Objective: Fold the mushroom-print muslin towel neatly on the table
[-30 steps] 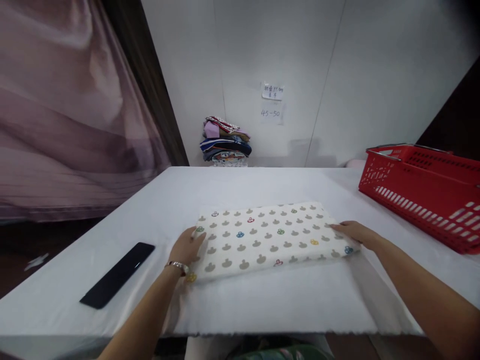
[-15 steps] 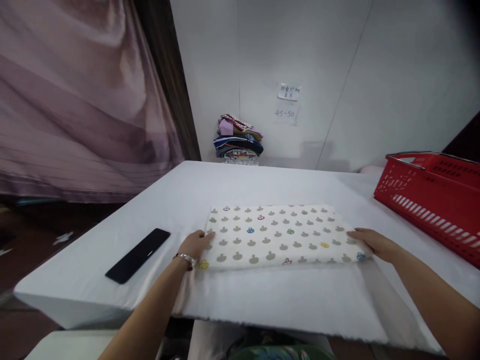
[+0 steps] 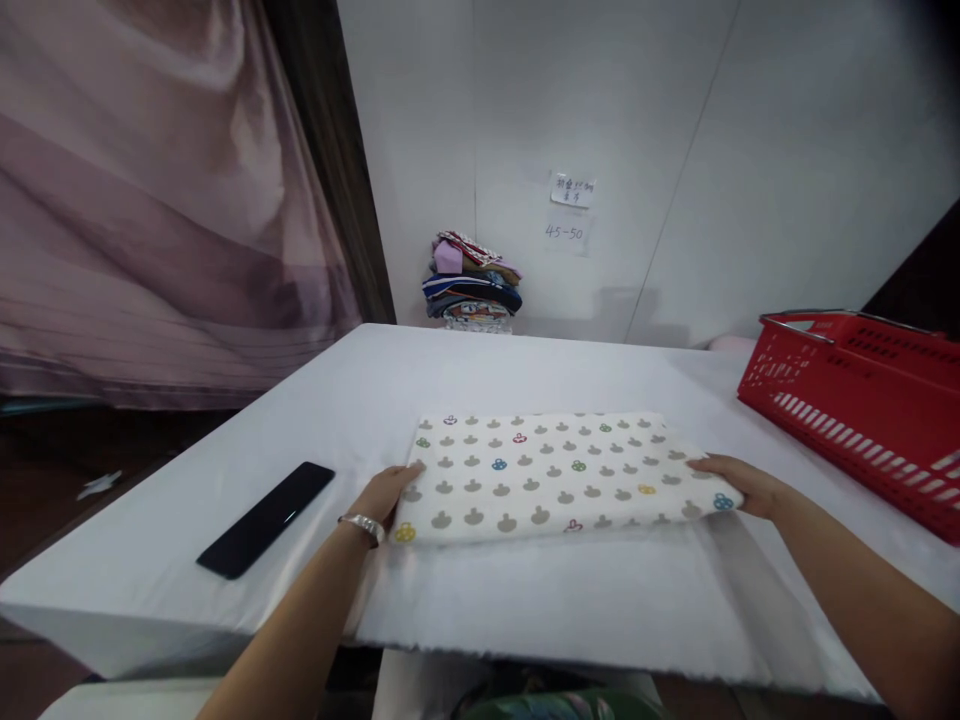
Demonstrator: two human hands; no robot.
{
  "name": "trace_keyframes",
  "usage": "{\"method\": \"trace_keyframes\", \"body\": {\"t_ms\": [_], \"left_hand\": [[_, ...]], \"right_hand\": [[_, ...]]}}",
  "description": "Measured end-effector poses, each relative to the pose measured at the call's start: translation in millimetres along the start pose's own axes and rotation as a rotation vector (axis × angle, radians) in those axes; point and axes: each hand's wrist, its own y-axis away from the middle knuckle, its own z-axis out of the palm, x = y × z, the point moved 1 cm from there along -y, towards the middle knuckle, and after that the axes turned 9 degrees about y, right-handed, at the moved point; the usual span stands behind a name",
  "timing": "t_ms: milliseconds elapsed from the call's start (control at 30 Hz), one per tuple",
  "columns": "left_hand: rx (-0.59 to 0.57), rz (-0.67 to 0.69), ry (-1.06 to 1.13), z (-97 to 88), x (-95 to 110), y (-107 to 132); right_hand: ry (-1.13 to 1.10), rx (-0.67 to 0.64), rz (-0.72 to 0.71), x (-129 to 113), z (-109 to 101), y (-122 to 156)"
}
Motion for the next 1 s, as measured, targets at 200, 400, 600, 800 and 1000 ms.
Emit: {"method": "trace_keyframes", "body": {"t_ms": [200, 400, 600, 800, 1000], "left_hand": [[-0.006, 0.000, 0.006, 3.1, 2.9, 3.1], [0.002, 0.000, 0.004, 4.3, 4.0, 5.7], [-0.052, 0.010, 0.046, 4.1, 2.4, 7.8], [-0.072, 0.048, 0.057, -1.1, -1.5, 5.9], [-0.110, 0.086, 0.034, -9.5, -5.5, 6.4]], "right_hand": [[-0.110, -0.072, -0.123, -47.3, 0.8, 27.8], [0.008, -0.210, -0.273, -137.0, 33.8, 61.1], [0.265, -0.366, -0.499, -207.7, 149.0, 74.7], [0.721, -0.273, -0.666, -198.9, 315.2, 63.2], [0.664, -0.210, -0.733, -181.4, 347.8, 55.8]]}}
